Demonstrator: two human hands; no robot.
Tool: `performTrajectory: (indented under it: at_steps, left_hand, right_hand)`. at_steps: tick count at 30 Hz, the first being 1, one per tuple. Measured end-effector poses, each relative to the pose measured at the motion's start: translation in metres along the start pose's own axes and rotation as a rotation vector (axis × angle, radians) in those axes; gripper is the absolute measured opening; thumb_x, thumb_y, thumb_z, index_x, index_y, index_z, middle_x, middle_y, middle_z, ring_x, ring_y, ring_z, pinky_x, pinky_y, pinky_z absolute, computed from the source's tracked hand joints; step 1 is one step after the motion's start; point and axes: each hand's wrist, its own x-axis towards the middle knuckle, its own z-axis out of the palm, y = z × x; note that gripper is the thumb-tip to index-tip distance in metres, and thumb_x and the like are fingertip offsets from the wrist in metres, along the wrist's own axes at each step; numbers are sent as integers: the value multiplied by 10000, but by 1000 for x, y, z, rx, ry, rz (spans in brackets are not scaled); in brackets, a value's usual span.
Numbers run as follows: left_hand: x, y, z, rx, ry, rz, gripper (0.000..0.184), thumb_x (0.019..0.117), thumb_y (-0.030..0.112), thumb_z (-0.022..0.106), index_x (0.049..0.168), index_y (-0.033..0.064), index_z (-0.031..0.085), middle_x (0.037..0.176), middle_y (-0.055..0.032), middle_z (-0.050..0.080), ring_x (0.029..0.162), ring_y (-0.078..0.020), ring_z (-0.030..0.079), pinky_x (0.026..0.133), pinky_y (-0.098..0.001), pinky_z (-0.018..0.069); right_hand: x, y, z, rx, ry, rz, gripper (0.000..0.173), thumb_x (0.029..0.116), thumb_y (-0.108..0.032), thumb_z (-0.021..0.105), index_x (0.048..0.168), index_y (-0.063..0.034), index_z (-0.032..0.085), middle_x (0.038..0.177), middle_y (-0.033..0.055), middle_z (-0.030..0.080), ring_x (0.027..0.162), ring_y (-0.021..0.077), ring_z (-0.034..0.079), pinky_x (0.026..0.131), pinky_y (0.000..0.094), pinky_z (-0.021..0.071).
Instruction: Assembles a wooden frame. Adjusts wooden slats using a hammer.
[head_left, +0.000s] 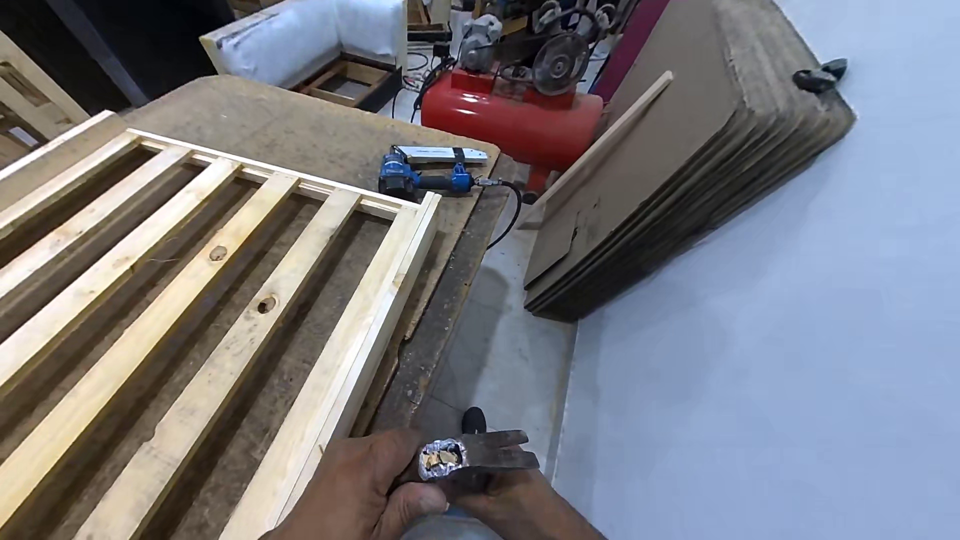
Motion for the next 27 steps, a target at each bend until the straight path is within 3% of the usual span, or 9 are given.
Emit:
performTrajectory:
  at_steps: [5, 9, 13, 17, 22, 27]
  left_hand:
    - [1, 2, 2, 3, 24, -45, 619, 1021, 627, 432, 1042, 49, 651, 801, -71, 646, 696, -118, 643, 611, -303, 560]
    - [1, -8, -2, -176, 27, -115, 574, 1022, 600, 479, 1011, 53, 650, 792, -25, 630, 694, -57, 612, 615, -255, 541]
    - [1, -15, -2, -461, 103, -293, 466, 1021, 564, 533, 931, 121, 645, 705, 45, 561, 570, -42, 518, 518, -240, 470]
    - [3, -17, 4, -752, 185, -442, 386, 1015, 519, 572, 813, 191, 603, 587, 102, 449, 470, -8, 416, 441, -191, 384]
    - [5, -13, 11, -884, 201, -576, 312, 1036, 374, 547, 840, 156, 651, 583, 94, 449, 461, -6, 400, 431, -177, 365]
    - [9, -10, 5, -854, 130, -649, 333, 1050, 355, 482, 833, 155, 636, 567, 89, 437, 447, -15, 389, 419, -187, 353]
  right_hand:
    - [-2, -3, 8, -28, -24, 187, 227, 881, -297, 797, 982, -100, 752, 850, -27, 724, 788, 16, 669, 767, 279, 585]
    - [2, 2, 1, -1, -166, 123, 280, 905, -324, 773, 957, -59, 697, 755, 9, 655, 663, 66, 613, 625, 303, 546]
    - [5, -15, -13, 113, -363, 231, 393, 918, -346, 757, 1143, -54, 622, 789, 28, 634, 637, 104, 608, 598, 311, 543]
    - [1, -27, -20, 326, -413, 311, 546, 919, -366, 736, 1334, -68, 542, 865, 22, 644, 641, 95, 602, 593, 286, 545]
    - [-4, -34, -21, 451, -408, 435, 503, 923, -364, 710, 1317, -92, 555, 830, 11, 633, 589, 101, 590, 548, 281, 538]
    - [-6, -35, -21, 480, -413, 452, 454, 931, -333, 700, 1298, -102, 564, 790, -2, 609, 573, 94, 576, 535, 271, 527]
